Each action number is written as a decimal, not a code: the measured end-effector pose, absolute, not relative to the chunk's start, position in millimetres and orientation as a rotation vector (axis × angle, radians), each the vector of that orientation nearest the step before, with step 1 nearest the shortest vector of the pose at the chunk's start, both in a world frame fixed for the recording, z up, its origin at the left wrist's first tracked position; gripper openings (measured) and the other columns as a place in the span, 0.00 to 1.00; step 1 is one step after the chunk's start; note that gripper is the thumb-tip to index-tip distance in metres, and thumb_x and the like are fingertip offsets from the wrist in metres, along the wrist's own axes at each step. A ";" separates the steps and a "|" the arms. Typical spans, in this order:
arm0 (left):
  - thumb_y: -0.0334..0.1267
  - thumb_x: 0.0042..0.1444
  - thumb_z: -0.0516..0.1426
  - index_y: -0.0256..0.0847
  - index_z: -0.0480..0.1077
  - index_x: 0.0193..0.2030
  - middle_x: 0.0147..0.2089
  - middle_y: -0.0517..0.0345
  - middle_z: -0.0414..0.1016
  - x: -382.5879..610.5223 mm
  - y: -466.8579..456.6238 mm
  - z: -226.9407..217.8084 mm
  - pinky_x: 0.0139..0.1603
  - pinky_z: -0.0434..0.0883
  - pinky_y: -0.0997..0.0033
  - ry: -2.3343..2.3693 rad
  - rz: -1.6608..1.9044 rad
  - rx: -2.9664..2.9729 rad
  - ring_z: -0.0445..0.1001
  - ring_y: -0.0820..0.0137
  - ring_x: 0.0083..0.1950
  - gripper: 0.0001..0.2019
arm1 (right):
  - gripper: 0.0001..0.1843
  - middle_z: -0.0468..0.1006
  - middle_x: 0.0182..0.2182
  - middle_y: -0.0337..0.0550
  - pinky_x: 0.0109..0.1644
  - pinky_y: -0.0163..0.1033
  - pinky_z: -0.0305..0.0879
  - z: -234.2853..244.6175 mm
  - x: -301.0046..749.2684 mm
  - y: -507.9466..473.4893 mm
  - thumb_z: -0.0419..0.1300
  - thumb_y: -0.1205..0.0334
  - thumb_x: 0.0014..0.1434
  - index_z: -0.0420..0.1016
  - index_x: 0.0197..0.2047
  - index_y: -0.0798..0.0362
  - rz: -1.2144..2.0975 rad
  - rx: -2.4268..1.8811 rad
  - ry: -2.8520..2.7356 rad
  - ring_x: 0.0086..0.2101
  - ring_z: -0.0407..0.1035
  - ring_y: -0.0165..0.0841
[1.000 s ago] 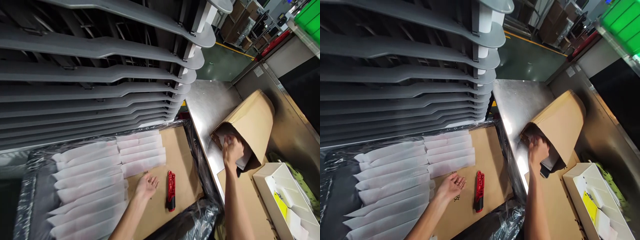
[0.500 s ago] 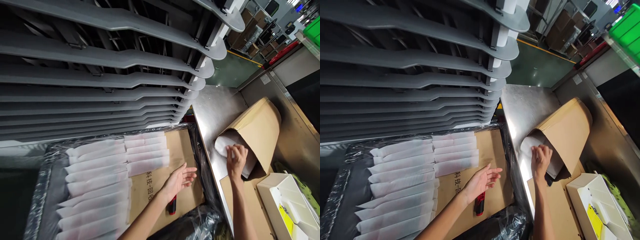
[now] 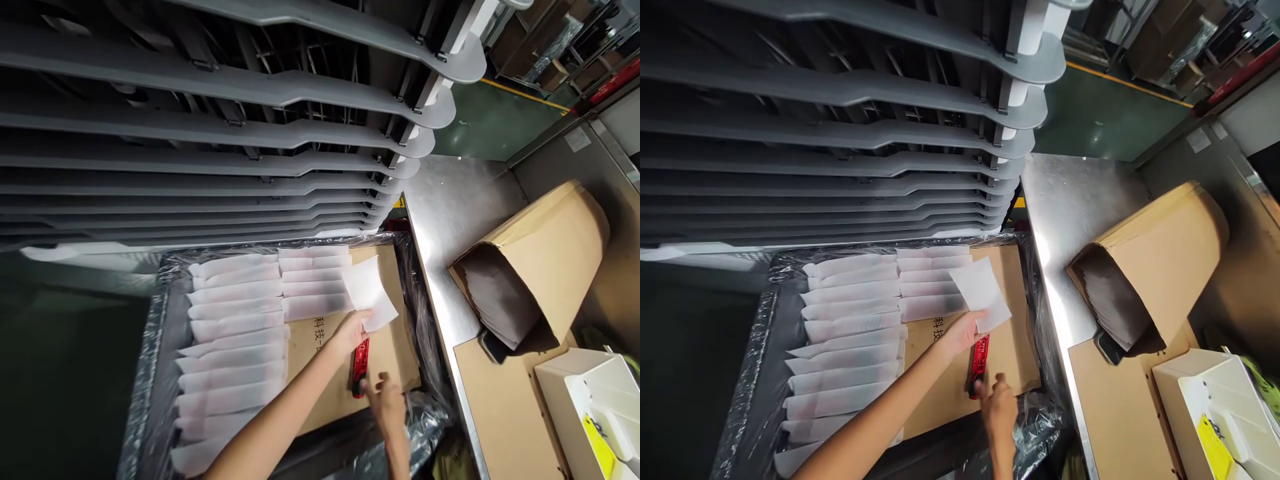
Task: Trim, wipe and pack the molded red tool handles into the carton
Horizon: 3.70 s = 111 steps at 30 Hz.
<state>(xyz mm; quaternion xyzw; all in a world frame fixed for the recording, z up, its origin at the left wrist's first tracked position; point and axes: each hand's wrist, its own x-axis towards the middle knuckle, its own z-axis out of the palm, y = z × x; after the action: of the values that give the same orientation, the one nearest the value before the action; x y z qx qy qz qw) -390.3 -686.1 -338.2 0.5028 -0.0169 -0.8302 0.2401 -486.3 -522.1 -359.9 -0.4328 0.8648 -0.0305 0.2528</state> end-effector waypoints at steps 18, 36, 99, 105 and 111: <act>0.38 0.54 0.65 0.33 0.76 0.32 0.30 0.58 0.79 -389.8 -675.6 -360.6 0.37 0.72 0.72 -0.383 -2.080 1.351 0.75 0.74 0.31 0.09 | 0.33 0.82 0.29 0.47 0.28 0.41 0.64 -313.9 -478.6 -463.6 0.46 0.30 0.61 0.78 0.41 0.49 -0.218 -1.211 2.532 0.27 0.77 0.43; 0.53 0.32 0.74 0.36 0.76 0.40 0.37 0.54 0.79 -375.2 -638.1 -343.9 0.38 0.71 0.70 -0.437 -2.550 0.991 0.74 0.68 0.37 0.31 | 0.48 0.83 0.31 0.47 0.30 0.41 0.63 -269.4 -471.0 -497.5 0.46 0.22 0.54 0.65 0.59 0.55 -0.389 -0.951 2.514 0.29 0.77 0.43; 0.37 0.64 0.58 0.37 0.70 0.51 0.48 0.53 0.74 -339.5 -651.0 -393.4 0.40 0.77 0.68 0.539 -1.642 1.509 0.75 0.70 0.41 0.11 | 0.33 0.81 0.29 0.44 0.31 0.37 0.68 -308.0 -487.5 -434.9 0.53 0.27 0.55 0.79 0.35 0.50 -0.858 -1.021 2.206 0.26 0.73 0.36; 0.43 0.64 0.57 0.37 0.67 0.55 0.50 0.51 0.72 -307.8 -638.8 -388.0 0.42 0.76 0.63 0.782 -1.741 1.644 0.75 0.67 0.44 0.17 | 0.34 0.82 0.30 0.47 0.35 0.40 0.70 -295.4 -484.2 -432.0 0.52 0.26 0.53 0.79 0.34 0.49 -0.813 -0.972 2.225 0.30 0.76 0.41; 0.44 0.63 0.57 0.39 0.65 0.58 0.51 0.51 0.71 -296.3 -623.7 -387.7 0.39 0.75 0.66 0.870 -1.673 1.606 0.74 0.69 0.42 0.19 | 0.31 0.81 0.30 0.48 0.36 0.42 0.70 -333.1 -466.2 -521.4 0.50 0.32 0.60 0.77 0.37 0.51 -0.757 -0.938 2.163 0.31 0.76 0.42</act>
<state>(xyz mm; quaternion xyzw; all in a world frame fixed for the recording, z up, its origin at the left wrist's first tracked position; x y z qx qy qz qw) -296.3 -623.7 -387.7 0.6130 0.3320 -0.6385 0.3262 -466.2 -521.4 -333.1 -0.3579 0.8256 -0.2890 0.3268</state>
